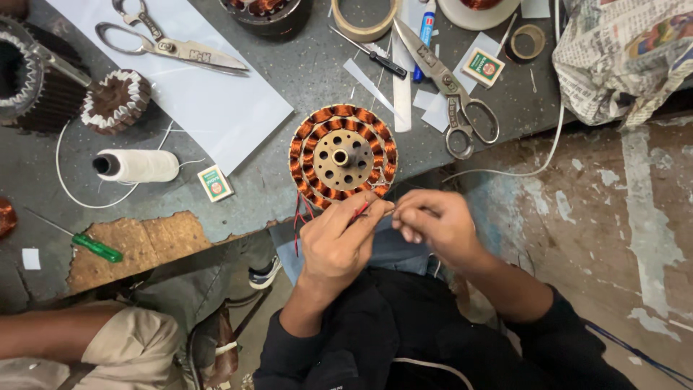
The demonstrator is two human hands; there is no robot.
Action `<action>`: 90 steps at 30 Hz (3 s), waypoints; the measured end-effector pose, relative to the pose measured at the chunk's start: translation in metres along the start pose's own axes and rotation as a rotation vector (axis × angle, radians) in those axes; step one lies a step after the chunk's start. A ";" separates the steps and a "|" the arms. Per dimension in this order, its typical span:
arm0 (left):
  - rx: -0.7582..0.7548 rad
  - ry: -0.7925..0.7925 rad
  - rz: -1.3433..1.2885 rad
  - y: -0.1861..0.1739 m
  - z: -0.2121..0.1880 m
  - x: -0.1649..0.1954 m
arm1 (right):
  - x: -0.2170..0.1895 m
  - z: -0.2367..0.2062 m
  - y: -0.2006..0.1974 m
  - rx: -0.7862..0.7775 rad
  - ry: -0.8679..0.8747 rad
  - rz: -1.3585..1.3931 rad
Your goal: The person strips insulation from red and white wires using shears, then twists and secures the exposed ends to a stator assembly. The person works at a cluttered workbench with tools and materials nearby.
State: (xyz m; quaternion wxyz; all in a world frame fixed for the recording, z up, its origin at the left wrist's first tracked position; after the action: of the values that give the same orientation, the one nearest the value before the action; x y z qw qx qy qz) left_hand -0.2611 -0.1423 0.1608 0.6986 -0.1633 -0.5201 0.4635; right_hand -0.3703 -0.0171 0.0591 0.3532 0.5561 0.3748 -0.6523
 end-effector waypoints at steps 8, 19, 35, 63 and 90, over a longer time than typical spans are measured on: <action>0.015 -0.012 -0.020 0.001 -0.002 -0.001 | -0.074 -0.010 0.013 0.073 -0.645 -0.861; -0.006 -0.019 -0.006 0.001 -0.001 -0.002 | -0.053 0.005 -0.003 0.109 -0.321 -0.516; 0.005 -0.019 -0.006 0.001 -0.001 -0.002 | -0.068 -0.007 0.011 0.079 -0.564 -0.906; 0.007 -0.012 -0.012 0.000 -0.001 0.000 | 0.010 -0.003 0.004 0.078 0.104 0.186; 0.004 0.021 0.020 0.000 -0.004 -0.001 | -0.014 0.005 0.000 0.063 -0.083 -0.061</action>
State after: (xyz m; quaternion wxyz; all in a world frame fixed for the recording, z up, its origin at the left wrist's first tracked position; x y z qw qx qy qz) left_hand -0.2574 -0.1416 0.1583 0.6996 -0.1722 -0.5101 0.4697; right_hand -0.3709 -0.0211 0.0735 0.3307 0.5279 0.3557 -0.6967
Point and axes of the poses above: each hand's wrist, its own z-axis towards the middle knuckle, its own y-axis out of the palm, x = y × z, the point moved 9 cm from there along z, towards the middle knuckle, and after that the axes turned 11 degrees about -x, right-handed, at the moved point
